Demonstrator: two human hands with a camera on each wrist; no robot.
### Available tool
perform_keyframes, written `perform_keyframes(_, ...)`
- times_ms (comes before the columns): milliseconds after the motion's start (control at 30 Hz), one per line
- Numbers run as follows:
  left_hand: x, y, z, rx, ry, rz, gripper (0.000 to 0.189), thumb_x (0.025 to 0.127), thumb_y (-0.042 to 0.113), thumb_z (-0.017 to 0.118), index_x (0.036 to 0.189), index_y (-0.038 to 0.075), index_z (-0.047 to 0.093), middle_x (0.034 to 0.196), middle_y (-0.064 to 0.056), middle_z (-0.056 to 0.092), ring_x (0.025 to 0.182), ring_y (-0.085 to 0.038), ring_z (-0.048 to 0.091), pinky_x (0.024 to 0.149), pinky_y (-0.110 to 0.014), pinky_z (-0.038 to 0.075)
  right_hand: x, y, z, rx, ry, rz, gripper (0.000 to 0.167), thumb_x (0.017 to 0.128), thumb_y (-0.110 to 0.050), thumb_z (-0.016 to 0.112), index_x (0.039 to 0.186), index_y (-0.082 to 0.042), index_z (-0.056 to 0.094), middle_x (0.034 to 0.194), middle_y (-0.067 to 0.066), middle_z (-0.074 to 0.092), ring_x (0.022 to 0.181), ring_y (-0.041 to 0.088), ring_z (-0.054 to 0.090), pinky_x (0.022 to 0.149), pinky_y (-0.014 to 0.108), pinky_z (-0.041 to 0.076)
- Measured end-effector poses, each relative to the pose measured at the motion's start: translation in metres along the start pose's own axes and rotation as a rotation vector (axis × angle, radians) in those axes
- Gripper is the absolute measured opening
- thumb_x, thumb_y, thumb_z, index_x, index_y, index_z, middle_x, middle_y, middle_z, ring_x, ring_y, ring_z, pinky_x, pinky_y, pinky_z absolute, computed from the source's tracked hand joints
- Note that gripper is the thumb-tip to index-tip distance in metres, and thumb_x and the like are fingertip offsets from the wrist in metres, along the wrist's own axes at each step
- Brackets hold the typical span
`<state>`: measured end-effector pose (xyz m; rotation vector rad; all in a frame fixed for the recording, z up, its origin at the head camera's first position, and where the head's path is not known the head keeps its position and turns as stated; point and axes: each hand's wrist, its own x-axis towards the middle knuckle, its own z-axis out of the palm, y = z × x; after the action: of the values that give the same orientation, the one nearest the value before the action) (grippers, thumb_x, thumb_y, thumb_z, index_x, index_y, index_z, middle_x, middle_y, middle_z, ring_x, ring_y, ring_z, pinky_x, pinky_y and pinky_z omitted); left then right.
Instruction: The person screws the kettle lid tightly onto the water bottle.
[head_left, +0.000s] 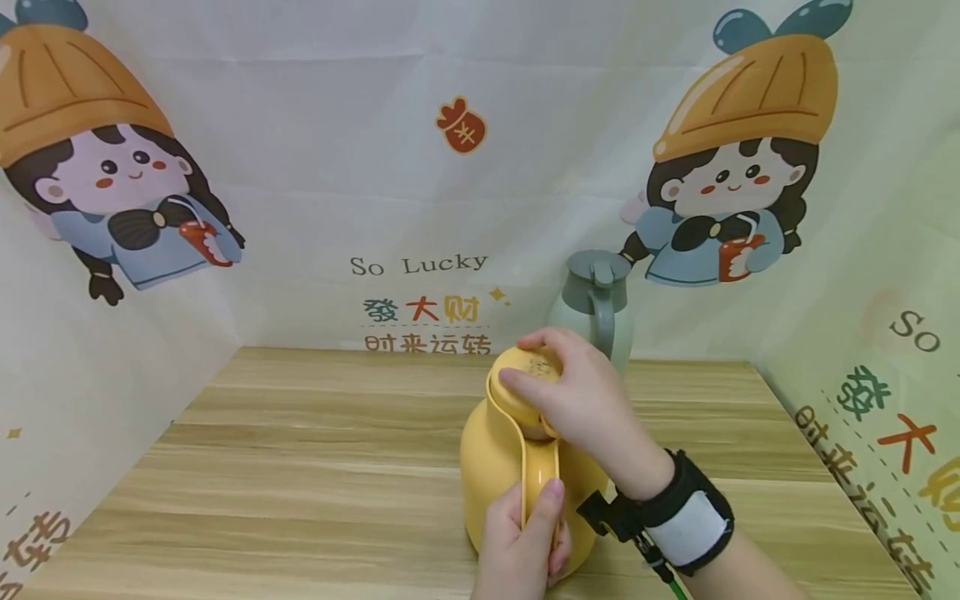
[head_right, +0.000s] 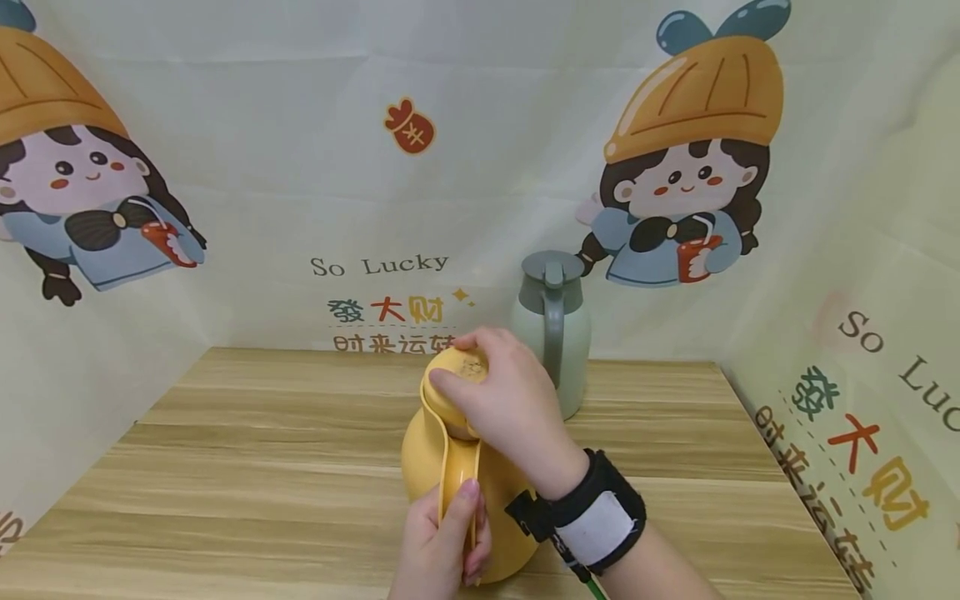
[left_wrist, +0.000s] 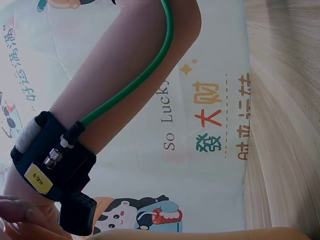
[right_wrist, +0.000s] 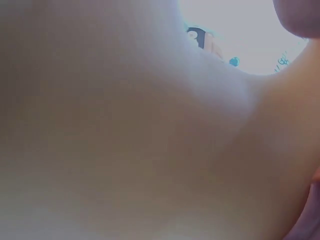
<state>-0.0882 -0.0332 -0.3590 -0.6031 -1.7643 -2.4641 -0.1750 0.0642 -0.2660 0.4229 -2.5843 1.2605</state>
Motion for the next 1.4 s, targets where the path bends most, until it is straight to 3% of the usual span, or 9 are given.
perform_keyframes(200, 0.000, 0.000, -0.001, 0.003, -0.006, 0.013, 0.043, 0.103, 0.017, 0.043, 0.070, -0.010, 0.039, 0.044, -0.025, 0.028, 0.037, -0.006, 0.033, 0.037, -0.017, 0.029, 0.003, -0.001, -0.006, -0.048, -0.057, -0.010, 0.040, 0.085, -0.034, 0.070, 0.119, -0.013, 0.063, 0.123, 0.005, 0.059, 0.111, 0.025, 0.053, 0.091, 0.045, 0.042)
perform_keyframes(400, 0.001, -0.002, -0.001, 0.005, -0.019, 0.035, 0.042, 0.103, 0.014, 0.042, 0.069, -0.010, 0.038, 0.044, -0.025, 0.028, 0.037, -0.006, 0.033, 0.036, -0.016, 0.029, 0.006, 0.004, -0.019, 0.005, -0.131, -0.033, 0.042, 0.088, -0.031, 0.068, 0.126, -0.015, 0.061, 0.127, 0.005, 0.058, 0.118, 0.026, 0.050, 0.095, 0.048, 0.041)
perform_keyframes(500, 0.001, -0.002, -0.001, 0.014, -0.013, 0.027, 0.043, 0.103, 0.015, 0.042, 0.069, -0.010, 0.038, 0.044, -0.026, 0.028, 0.037, -0.005, 0.033, 0.037, -0.015, 0.030, 0.011, 0.011, -0.026, 0.044, -0.147, -0.137, 0.042, 0.089, -0.030, 0.069, 0.127, -0.015, 0.060, 0.130, 0.004, 0.057, 0.124, 0.025, 0.045, 0.099, 0.052, 0.037)
perform_keyframes(567, 0.001, -0.002, -0.001, 0.021, -0.005, 0.016, 0.044, 0.103, 0.016, 0.043, 0.069, -0.010, 0.039, 0.044, -0.026, 0.028, 0.037, -0.005, 0.034, 0.037, -0.015, 0.030, 0.015, 0.016, -0.031, 0.082, -0.177, -0.252, 0.040, 0.089, -0.027, 0.069, 0.126, -0.015, 0.061, 0.133, 0.003, 0.055, 0.127, 0.024, 0.043, 0.101, 0.053, 0.035)
perform_keyframes(767, 0.000, -0.001, -0.001, 0.038, 0.004, 0.001, 0.044, 0.103, 0.017, 0.043, 0.069, -0.010, 0.039, 0.044, -0.027, 0.029, 0.037, -0.005, 0.034, 0.038, -0.015, 0.031, 0.033, 0.032, -0.036, 0.187, -0.389, -0.571, 0.030, 0.091, -0.018, 0.066, 0.121, -0.014, 0.066, 0.135, 0.000, 0.054, 0.131, 0.018, 0.039, 0.106, 0.048, 0.031)
perform_keyframes(867, 0.000, -0.001, -0.001, 0.042, 0.004, -0.004, 0.044, 0.103, 0.017, 0.043, 0.069, -0.010, 0.039, 0.044, -0.027, 0.029, 0.037, -0.005, 0.034, 0.038, -0.015, 0.031, 0.039, 0.039, -0.034, 0.243, -0.460, -0.640, 0.027, 0.094, -0.018, 0.062, 0.120, -0.010, 0.067, 0.135, 0.003, 0.054, 0.133, 0.021, 0.037, 0.108, 0.048, 0.028)
perform_keyframes(967, 0.000, -0.001, -0.001, 0.042, 0.003, -0.006, 0.043, 0.103, 0.017, 0.044, 0.070, -0.010, 0.039, 0.044, -0.027, 0.029, 0.037, -0.005, 0.034, 0.038, -0.015, 0.031, 0.042, 0.044, -0.029, 0.282, -0.497, -0.659, 0.026, 0.095, -0.015, 0.059, 0.118, -0.007, 0.067, 0.134, 0.005, 0.055, 0.133, 0.025, 0.037, 0.109, 0.047, 0.026)
perform_keyframes(1100, 0.000, -0.001, -0.001, 0.038, 0.006, -0.010, 0.043, 0.103, 0.018, 0.044, 0.071, -0.011, 0.039, 0.045, -0.027, 0.029, 0.037, -0.004, 0.034, 0.039, -0.014, 0.030, 0.041, 0.047, -0.024, 0.274, -0.502, -0.656, 0.026, 0.094, -0.009, 0.059, 0.119, -0.009, 0.067, 0.133, 0.003, 0.056, 0.131, 0.025, 0.040, 0.109, 0.044, 0.028)
perform_keyframes(1400, 0.000, 0.000, -0.001, 0.037, 0.007, 0.012, 0.043, 0.103, 0.016, 0.044, 0.069, -0.010, 0.040, 0.044, -0.027, 0.029, 0.037, -0.005, 0.034, 0.038, -0.014, 0.030, 0.034, 0.046, -0.017, 0.212, -0.389, -0.683, 0.027, 0.094, -0.010, 0.058, 0.119, -0.012, 0.067, 0.130, 0.003, 0.057, 0.126, 0.021, 0.045, 0.106, 0.042, 0.033)
